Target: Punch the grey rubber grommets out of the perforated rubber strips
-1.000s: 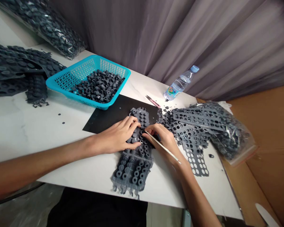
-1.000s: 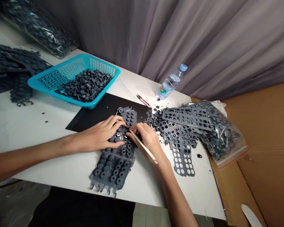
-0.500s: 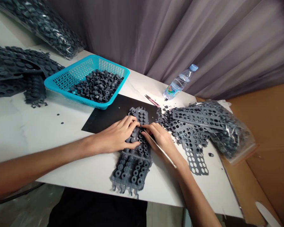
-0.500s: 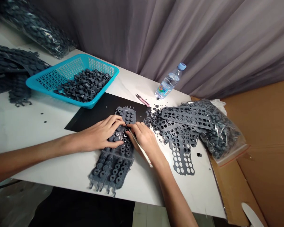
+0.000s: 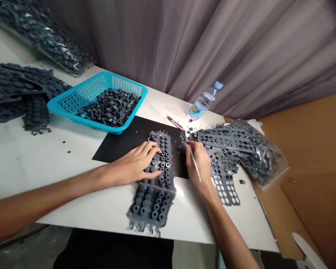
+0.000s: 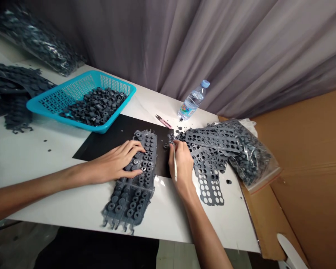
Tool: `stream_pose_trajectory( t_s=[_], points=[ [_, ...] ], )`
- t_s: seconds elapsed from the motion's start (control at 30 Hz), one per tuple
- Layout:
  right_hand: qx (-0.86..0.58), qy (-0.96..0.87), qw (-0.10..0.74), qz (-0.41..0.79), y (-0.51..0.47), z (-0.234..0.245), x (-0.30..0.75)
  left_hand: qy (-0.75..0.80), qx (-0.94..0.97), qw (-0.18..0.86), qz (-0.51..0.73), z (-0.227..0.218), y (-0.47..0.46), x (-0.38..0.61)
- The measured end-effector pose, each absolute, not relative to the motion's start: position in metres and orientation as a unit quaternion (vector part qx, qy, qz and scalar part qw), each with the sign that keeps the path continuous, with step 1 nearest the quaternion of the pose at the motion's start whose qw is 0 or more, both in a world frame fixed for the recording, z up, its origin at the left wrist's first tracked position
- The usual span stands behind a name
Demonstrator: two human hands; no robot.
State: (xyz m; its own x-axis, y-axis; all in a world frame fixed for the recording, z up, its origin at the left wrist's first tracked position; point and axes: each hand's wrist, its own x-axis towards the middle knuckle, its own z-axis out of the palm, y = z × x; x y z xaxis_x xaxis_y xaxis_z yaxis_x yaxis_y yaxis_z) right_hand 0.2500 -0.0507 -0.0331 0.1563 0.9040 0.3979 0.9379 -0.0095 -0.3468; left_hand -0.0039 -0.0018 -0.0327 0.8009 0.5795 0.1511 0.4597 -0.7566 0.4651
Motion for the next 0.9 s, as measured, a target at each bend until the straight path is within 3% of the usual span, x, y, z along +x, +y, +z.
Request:
stream_pose_trajectory(
  t_s=[0.27,0.5,0.9],
  points=[
    [-0.688,-0.659,0.294,0.081,-0.053,-0.022,0.266,0.293,0.917,0.234,0.135,-0.023,0.001,-0.006],
    [-0.597,-0.715,0.303,0.202,-0.060,-0.016,0.245,0.288,0.929,0.184,0.143,-0.024,0.008,-0.006],
    [-0.521,-0.807,0.248,0.123,-0.056,-0.015,0.244,0.289,0.919,0.248,0.100,-0.026,0.025,-0.005]
  ],
)
